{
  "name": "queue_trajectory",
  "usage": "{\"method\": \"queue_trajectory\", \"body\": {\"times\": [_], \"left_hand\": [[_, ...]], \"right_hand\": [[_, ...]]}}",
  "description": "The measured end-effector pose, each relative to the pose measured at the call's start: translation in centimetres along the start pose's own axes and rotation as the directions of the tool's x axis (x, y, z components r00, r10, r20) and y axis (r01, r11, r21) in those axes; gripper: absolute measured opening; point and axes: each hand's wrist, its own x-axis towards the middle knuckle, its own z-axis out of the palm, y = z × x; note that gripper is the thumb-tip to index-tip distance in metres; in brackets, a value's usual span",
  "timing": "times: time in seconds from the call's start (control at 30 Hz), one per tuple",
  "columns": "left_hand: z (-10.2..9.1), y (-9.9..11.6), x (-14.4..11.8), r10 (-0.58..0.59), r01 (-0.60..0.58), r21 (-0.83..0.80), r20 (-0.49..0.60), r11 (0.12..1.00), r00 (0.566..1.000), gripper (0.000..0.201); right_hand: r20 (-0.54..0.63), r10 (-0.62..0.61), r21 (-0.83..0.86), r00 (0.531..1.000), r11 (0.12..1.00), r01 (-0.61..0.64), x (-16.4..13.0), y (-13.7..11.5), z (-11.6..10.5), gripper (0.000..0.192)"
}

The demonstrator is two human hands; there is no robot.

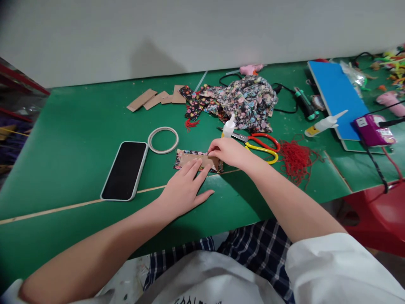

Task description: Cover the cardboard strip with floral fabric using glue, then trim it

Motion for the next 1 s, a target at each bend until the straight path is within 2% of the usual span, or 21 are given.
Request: {"method": "queue_trajectory", "body": {"times": [0.1,0.37,0.67,0.83,1.0], "left_hand": [[0.0,0.0,0.0,0.002,-0.002,-0.003,-0.005,1.000,1.000,0.065],[0.0,0.1,0.0,0.003,-0.003,-0.006,-0.012,1.000,1.000,0.065],[0.0,0.0,0.1,0.003,-0.003,-0.002,-0.018,1.000,1.000,0.065],[0.0,0.0,0.1,0.010,-0.010,-0.008,-0.013,1.000,1.000,0.065],[0.0,0.0,0.1,0.009,-0.010,-0.016,-0.014,1.000,1.000,0.065]], "right_hand": [[-0.019,0.011,-0.017,1.000,1.000,-0.011,0.0,0.1,0.1,0.014],[-0.089,-0.057,-0.149,0.994,0.988,0.044,-0.7,-0.5,0.9,0.019],[-0.185,-0.227,-0.391,0.956,0.910,0.141,-2.0,-0.4,2.9,0.022],[-0.164,-0.275,-0.479,0.947,0.862,0.167,-2.5,-0.9,3.1,0.018],[-0.160,-0.296,-0.493,0.942,0.851,0.183,-2.7,-1.1,3.2,0.016]]}}
